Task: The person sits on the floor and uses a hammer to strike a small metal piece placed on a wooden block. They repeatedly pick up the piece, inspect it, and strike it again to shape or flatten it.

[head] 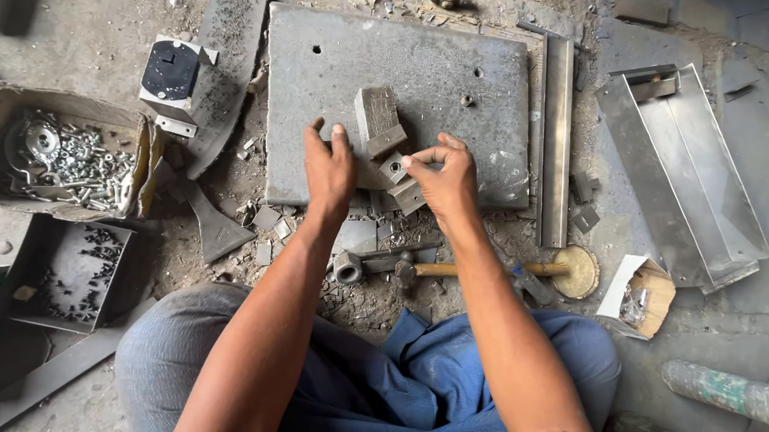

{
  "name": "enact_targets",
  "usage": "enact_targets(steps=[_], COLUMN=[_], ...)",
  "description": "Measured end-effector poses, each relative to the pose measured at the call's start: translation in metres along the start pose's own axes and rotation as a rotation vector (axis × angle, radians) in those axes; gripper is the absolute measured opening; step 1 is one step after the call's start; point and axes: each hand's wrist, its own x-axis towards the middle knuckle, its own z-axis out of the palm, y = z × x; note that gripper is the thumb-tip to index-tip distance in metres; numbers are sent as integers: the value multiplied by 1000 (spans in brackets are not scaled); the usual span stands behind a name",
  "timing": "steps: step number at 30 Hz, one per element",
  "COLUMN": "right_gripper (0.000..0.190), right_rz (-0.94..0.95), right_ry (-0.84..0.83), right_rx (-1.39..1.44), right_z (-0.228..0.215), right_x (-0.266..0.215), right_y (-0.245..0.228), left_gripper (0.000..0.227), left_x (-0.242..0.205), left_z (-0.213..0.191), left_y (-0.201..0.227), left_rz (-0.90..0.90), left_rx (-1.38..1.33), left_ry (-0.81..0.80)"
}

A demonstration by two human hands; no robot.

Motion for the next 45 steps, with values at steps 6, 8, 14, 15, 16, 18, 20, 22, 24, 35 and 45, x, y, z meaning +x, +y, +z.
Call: enact_targets(steps=[6, 8, 14, 15, 16, 18, 20, 22, 24, 35, 45], right_gripper=[18, 18, 26, 33, 40, 52, 60, 62, 63, 66, 69], right_rz=[-107, -132, -102, -42, 22, 172, 282, 348, 354, 378, 350], right_ry=[134, 175, 272, 266, 258, 182, 81, -56, -60, 0, 290], right_rx=[-149, -191, 52, 267, 479, 783, 1049, 1275, 1300, 1370, 640], right_z=[7, 10, -1, -6, -13, -39, -59, -74, -83, -102, -134], right_x=[-8, -9, -17, -18, -22, -28, -34, -39, -47, -55, 28], right_y=[6, 4, -16, -22, -28, -37, -45, -50, -53, -26, 138], left_gripper=[65, 71, 67, 61, 56, 36, 25, 22, 19, 18, 36], left_x=[-29, -42, -47, -42, -40, -36, -31, -28, -34, -52, -19], left_z=[-1, -2, -9, -12, -15, -19, -23, -25, -27, -31, -41], left_y=[4, 12, 30, 31, 31, 31, 34, 41, 50, 78, 71], left_rz=[22, 31, -22, -11, -2, 58, 117, 170, 213, 360, 110], left_rx=[56, 84, 58, 18, -20, -152, -285, -415, -429, -300, -688], left_ry=[89, 83, 114, 142, 166, 195, 194, 168, 123, 51, 143])
